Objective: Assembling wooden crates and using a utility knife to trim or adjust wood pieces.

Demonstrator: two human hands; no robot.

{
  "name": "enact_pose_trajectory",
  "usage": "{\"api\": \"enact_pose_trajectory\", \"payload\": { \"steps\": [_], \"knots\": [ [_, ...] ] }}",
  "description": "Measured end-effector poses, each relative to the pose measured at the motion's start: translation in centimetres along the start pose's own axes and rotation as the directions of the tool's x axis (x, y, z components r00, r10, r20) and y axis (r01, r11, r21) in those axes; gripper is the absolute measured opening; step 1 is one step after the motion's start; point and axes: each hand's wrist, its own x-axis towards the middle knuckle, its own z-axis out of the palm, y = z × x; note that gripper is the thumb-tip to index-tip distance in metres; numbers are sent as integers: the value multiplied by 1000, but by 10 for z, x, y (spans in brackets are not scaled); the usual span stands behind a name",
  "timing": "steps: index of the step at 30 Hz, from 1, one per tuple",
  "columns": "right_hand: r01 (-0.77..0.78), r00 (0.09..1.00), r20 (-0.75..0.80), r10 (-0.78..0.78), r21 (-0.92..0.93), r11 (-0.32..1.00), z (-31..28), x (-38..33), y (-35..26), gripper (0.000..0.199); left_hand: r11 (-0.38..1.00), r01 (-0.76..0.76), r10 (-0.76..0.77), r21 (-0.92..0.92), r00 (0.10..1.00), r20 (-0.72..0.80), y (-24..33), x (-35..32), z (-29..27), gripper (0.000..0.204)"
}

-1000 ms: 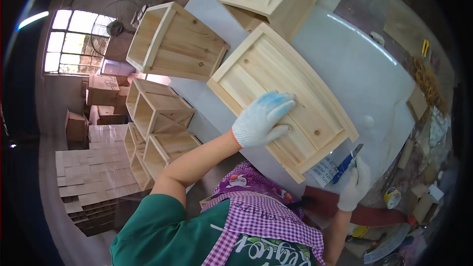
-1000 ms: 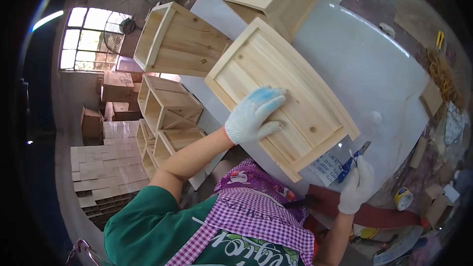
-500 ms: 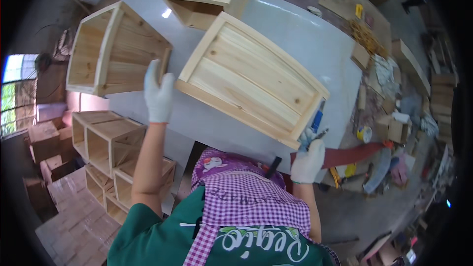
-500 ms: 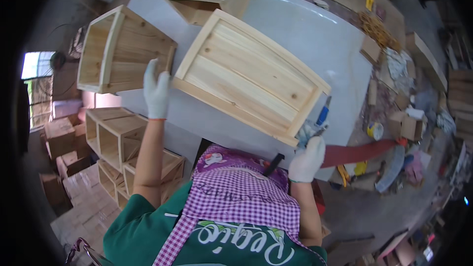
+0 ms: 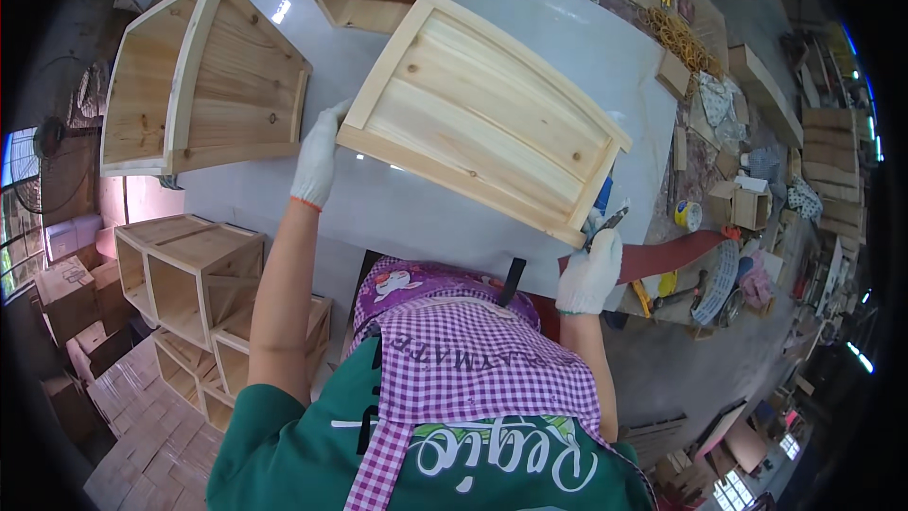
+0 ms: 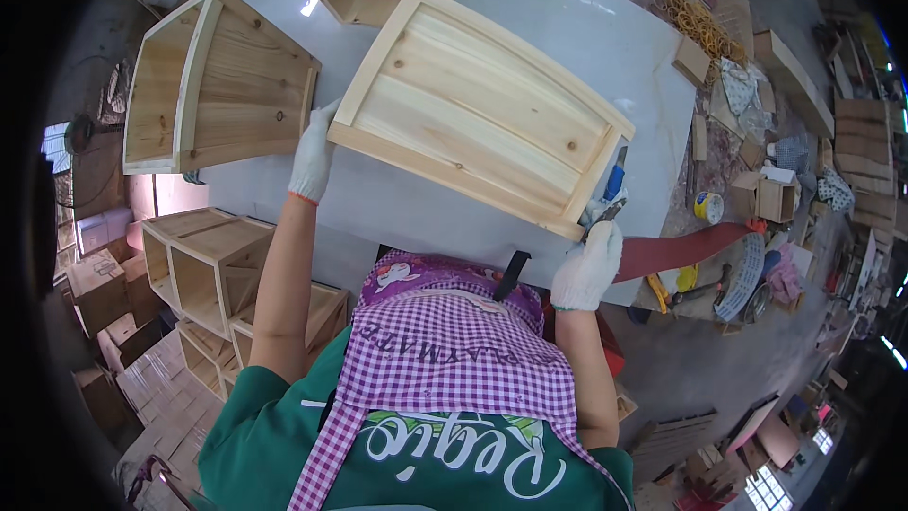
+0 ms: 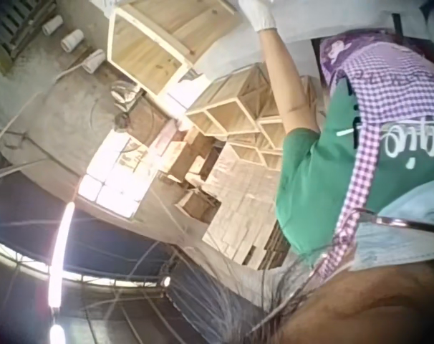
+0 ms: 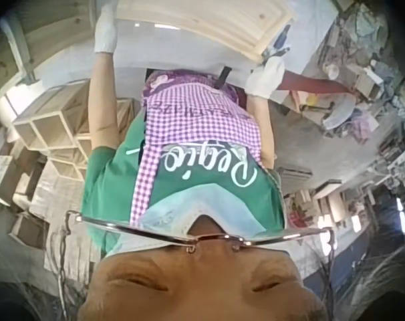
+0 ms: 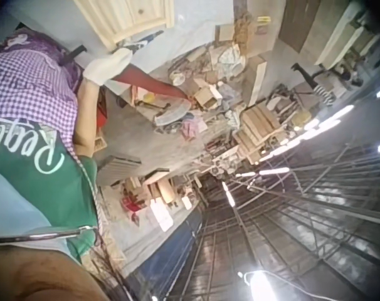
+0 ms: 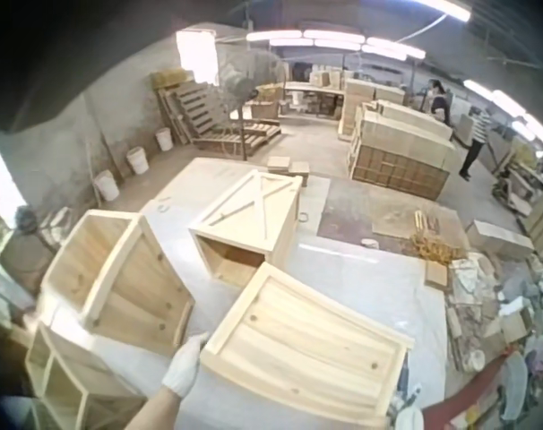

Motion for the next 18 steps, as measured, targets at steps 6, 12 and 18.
{"api": "enact_pose_trajectory", "payload": {
  "steps": [6, 12, 18],
  "knots": [
    [-47, 998, -36, 48, 19, 999, -2, 9, 10, 32, 957, 87, -135, -278, 978, -159, -25, 1, 4, 70],
    [-14, 1000, -26, 14, 19, 1000, -2, 16, 13, 29, 934, 72, -122, -349, 985, -124, -23, -8, 2, 63],
    [579, 802, 468, -372, -451, 679, 5, 36, -50, 21, 999, -38, 34, -20, 985, -167, -28, -15, 8, 51]
  ]
}}
